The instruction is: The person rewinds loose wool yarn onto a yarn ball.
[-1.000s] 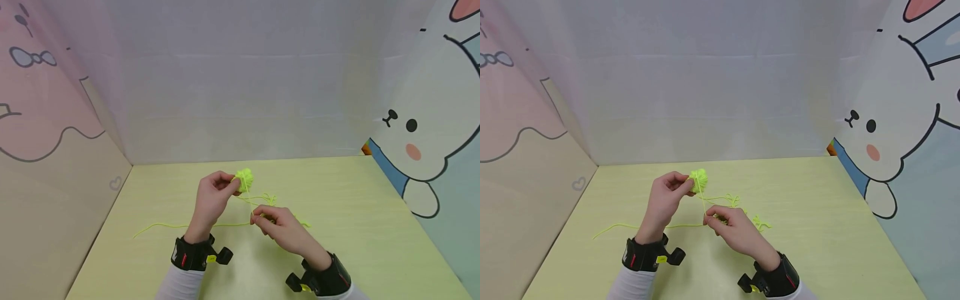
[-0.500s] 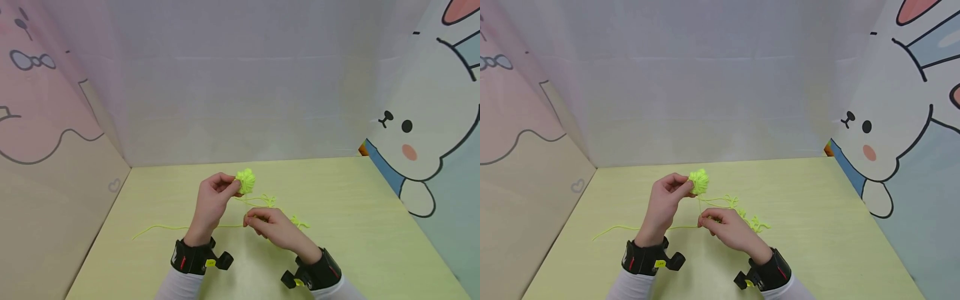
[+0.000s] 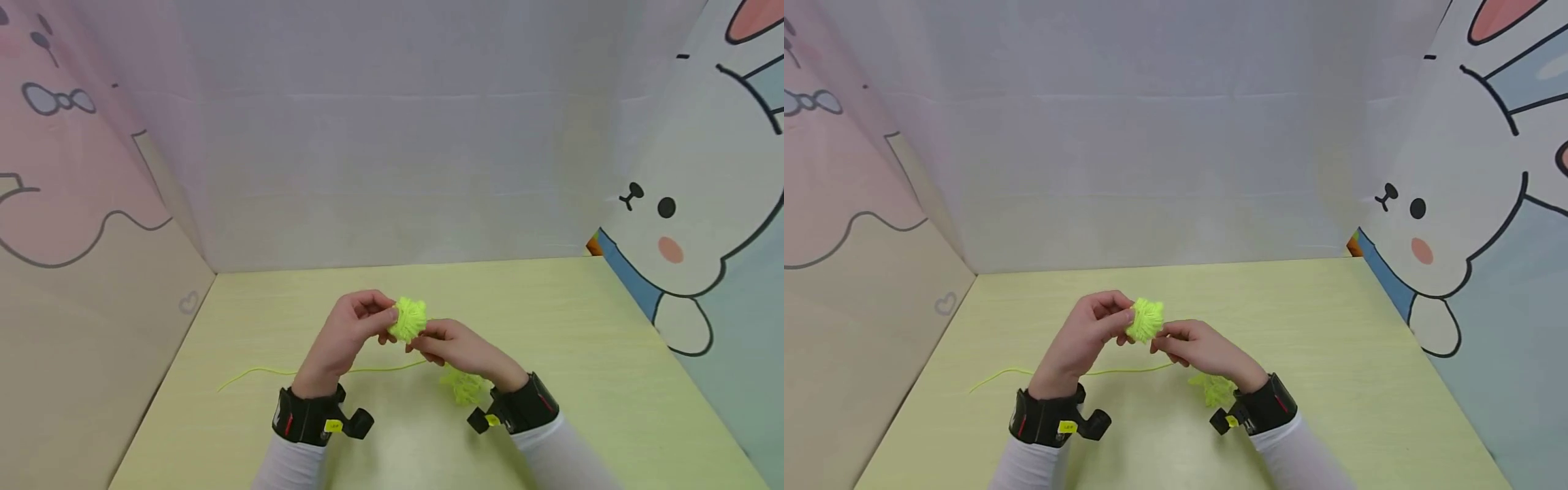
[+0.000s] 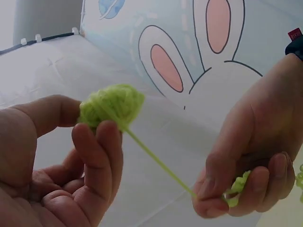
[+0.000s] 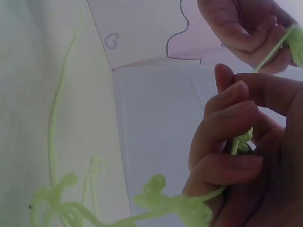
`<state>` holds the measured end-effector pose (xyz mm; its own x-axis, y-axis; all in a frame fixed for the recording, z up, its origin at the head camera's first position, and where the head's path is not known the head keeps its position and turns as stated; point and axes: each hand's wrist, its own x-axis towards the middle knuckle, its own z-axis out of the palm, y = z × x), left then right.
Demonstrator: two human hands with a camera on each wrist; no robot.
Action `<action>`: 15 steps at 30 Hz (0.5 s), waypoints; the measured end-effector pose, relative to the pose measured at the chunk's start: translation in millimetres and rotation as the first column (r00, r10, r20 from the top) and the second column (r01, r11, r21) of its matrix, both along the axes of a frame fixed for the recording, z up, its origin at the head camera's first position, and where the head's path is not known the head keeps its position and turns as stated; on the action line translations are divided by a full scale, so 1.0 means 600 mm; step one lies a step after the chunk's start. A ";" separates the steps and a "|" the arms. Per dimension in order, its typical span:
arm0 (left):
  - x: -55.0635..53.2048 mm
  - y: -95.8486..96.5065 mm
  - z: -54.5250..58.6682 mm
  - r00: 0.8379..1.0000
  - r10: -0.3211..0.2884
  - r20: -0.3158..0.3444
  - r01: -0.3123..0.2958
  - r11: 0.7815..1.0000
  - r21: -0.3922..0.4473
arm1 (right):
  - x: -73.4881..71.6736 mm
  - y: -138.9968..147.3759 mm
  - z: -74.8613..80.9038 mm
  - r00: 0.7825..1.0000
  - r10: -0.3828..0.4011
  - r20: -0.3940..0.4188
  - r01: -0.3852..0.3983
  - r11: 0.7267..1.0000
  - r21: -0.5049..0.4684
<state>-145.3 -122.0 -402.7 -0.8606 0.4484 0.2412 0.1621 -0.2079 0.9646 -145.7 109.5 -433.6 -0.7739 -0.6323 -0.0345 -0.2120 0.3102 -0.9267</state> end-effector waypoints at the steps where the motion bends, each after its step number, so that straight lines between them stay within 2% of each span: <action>1: 0.000 -0.003 0.001 0.999 -0.042 0.002 0.042 0.999 -0.015 | -0.006 0.005 0.006 1.000 0.012 -0.002 -0.012 1.000 0.004; 4: -0.002 -0.009 0.001 0.990 -0.142 0.016 0.143 0.988 -0.065 | -0.026 0.020 0.027 0.999 0.052 -0.012 -0.052 0.999 0.017; 7: -0.002 -0.012 0.001 0.982 -0.185 0.038 0.188 0.974 -0.127 | -0.041 0.032 0.052 0.997 0.065 -0.041 -0.063 0.996 0.060; 11: -0.007 -0.014 -0.005 0.984 -0.173 0.046 0.179 0.958 -0.226 | -0.048 0.039 0.089 0.995 0.032 -0.090 -0.021 0.993 0.119; 15: -0.013 -0.013 -0.014 0.995 -0.102 0.014 0.101 0.936 -0.336 | -0.042 0.038 0.121 0.989 -0.011 -0.146 0.032 0.989 0.141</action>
<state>-153.0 -130.0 -411.4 -0.8056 0.5889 0.0643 0.1605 0.1125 0.9806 -170.7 132.1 -361.1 -0.7909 -0.6119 -0.0103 -0.3321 0.4432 -0.8326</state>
